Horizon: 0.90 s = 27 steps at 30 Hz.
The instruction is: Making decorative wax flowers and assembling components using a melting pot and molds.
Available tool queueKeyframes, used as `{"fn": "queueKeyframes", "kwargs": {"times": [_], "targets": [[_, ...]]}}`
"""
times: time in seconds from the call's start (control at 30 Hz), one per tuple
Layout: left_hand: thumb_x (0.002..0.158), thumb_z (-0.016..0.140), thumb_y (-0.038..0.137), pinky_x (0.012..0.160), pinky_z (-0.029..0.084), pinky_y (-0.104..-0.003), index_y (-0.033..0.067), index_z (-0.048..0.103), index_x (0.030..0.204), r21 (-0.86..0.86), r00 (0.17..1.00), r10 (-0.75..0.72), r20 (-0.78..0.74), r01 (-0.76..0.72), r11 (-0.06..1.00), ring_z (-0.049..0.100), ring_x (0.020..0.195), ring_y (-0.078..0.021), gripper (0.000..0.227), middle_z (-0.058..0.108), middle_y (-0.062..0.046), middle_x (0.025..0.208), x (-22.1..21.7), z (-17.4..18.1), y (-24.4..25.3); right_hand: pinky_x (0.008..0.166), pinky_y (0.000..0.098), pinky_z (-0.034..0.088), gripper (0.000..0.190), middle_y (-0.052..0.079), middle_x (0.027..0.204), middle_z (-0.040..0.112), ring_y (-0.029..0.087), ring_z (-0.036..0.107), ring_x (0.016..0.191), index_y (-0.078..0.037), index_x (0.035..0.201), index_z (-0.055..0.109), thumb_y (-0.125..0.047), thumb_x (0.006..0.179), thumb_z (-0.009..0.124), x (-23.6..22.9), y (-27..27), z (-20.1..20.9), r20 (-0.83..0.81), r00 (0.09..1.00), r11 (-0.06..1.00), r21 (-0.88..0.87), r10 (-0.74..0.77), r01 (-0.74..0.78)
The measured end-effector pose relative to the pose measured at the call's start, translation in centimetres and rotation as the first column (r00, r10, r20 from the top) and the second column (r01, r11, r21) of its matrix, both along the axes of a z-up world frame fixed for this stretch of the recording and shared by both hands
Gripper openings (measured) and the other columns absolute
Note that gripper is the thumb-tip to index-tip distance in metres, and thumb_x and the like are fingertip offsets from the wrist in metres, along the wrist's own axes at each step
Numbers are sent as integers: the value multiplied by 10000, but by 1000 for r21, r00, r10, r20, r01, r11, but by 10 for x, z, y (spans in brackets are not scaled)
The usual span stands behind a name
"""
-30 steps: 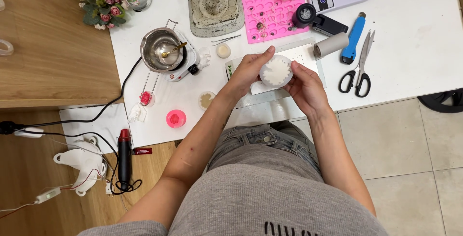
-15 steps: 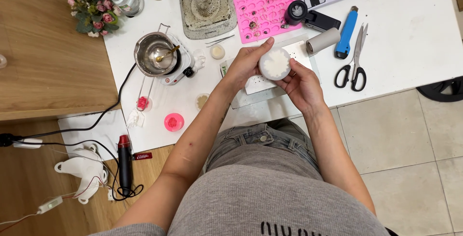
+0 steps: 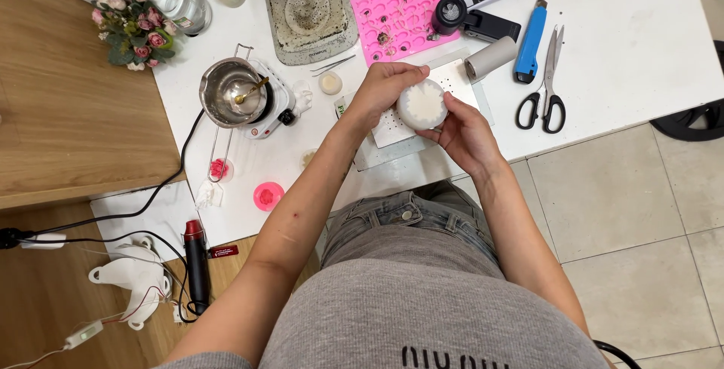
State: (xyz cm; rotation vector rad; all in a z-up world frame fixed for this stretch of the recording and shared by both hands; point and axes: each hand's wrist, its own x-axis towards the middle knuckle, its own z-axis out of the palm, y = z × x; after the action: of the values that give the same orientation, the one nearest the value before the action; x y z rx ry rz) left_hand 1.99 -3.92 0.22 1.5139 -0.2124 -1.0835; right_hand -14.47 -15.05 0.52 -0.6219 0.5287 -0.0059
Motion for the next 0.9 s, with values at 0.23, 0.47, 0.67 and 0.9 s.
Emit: {"fn": "queueKeyframes", "kwargs": {"times": [0.23,0.47,0.67,0.9], "targets": [[901,749,242,768,602,-285,-3,769,1091,-84,999,-8,-38,5,996,728,840,-135,311,775,-65,944,4,-15,-1,1027,458,560,411,158,1333,632,277,656,1203,19,1384,526,-261,1091,462,-5,-4,-15,59,997,999,7,-40,39],[931,766,330,731,594,-305,-6,721,1023,72,998,-27,-58,32,997,715,790,-163,352,748,-83,900,2,8,-4,1001,476,579,364,195,1271,663,314,694,1158,39,1325,546,-212,1077,457,-4,-3,-9,126,992,998,56,-9,1],[913,688,210,795,589,-293,23,744,1061,-25,999,-51,14,51,998,717,861,-141,245,757,-54,940,5,-26,-10,957,461,610,376,207,1195,692,320,724,1089,73,1301,563,-219,1088,460,-8,-2,-8,89,993,996,-52,-72,77],[902,701,218,715,574,-298,5,752,1023,69,982,-149,115,142,987,692,788,-135,250,750,-73,896,6,-43,-32,889,448,629,349,172,1114,716,283,739,1004,56,1251,604,-233,1086,501,-6,-4,-33,58,995,992,-92,-77,82]]}}
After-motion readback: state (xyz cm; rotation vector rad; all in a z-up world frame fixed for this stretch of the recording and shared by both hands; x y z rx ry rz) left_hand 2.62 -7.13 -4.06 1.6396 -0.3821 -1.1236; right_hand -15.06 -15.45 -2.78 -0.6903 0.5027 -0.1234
